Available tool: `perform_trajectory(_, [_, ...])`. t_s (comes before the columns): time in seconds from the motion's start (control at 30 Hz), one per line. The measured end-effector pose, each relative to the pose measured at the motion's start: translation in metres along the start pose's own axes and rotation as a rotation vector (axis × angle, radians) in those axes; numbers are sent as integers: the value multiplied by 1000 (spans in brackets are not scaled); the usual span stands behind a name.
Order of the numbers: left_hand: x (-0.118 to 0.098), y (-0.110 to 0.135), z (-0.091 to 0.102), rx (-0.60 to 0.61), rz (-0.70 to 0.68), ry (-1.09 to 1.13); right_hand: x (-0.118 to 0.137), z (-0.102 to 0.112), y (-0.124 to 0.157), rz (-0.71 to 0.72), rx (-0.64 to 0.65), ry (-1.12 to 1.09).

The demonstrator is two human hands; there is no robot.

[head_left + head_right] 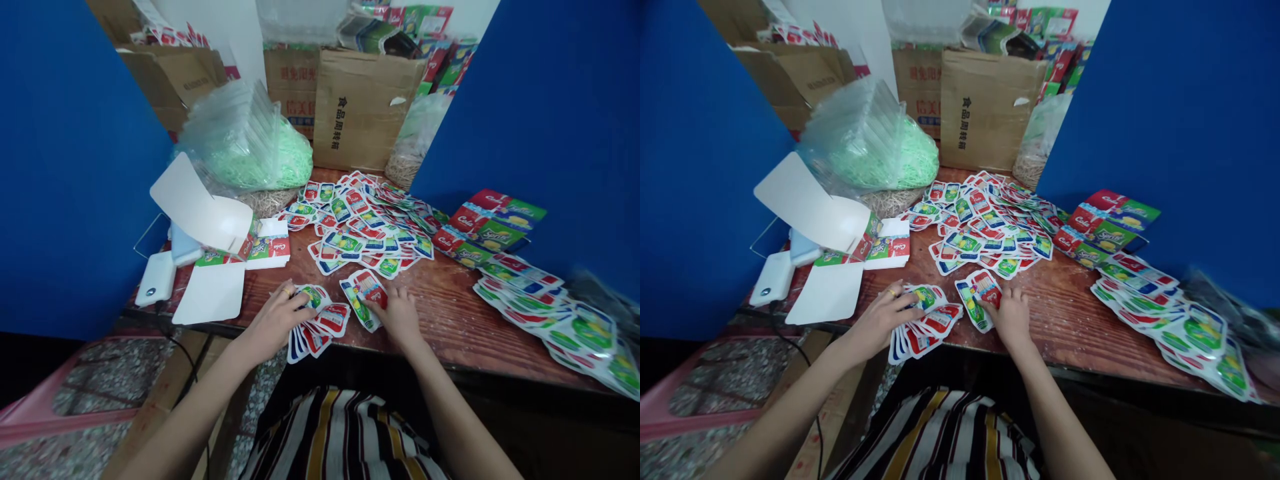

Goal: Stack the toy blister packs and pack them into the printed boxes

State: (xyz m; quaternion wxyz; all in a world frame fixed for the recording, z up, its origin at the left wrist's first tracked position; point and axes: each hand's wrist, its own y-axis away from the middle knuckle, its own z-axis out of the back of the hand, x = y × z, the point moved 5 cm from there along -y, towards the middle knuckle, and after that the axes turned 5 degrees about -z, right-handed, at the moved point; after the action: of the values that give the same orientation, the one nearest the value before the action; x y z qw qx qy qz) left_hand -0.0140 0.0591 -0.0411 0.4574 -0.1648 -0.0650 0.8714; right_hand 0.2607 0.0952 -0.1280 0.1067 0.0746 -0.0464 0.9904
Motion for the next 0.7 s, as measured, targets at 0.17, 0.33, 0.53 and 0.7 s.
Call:
perform_trajectory(0.17, [1, -1, 0, -5, 0, 5, 5, 4, -3, -47, 77, -47])
perform_trajectory(0.33, [4, 0, 1, -18, 6, 25, 13, 23, -9, -35, 125, -197])
perform_trajectory(0.53, [3, -6, 5, -9, -1, 34, 41, 57, -23, 101, -55, -858])
perform_trajectory(0.7, [2, -14, 7, -8, -20, 26, 83, 46, -3, 212, -69, -1223])
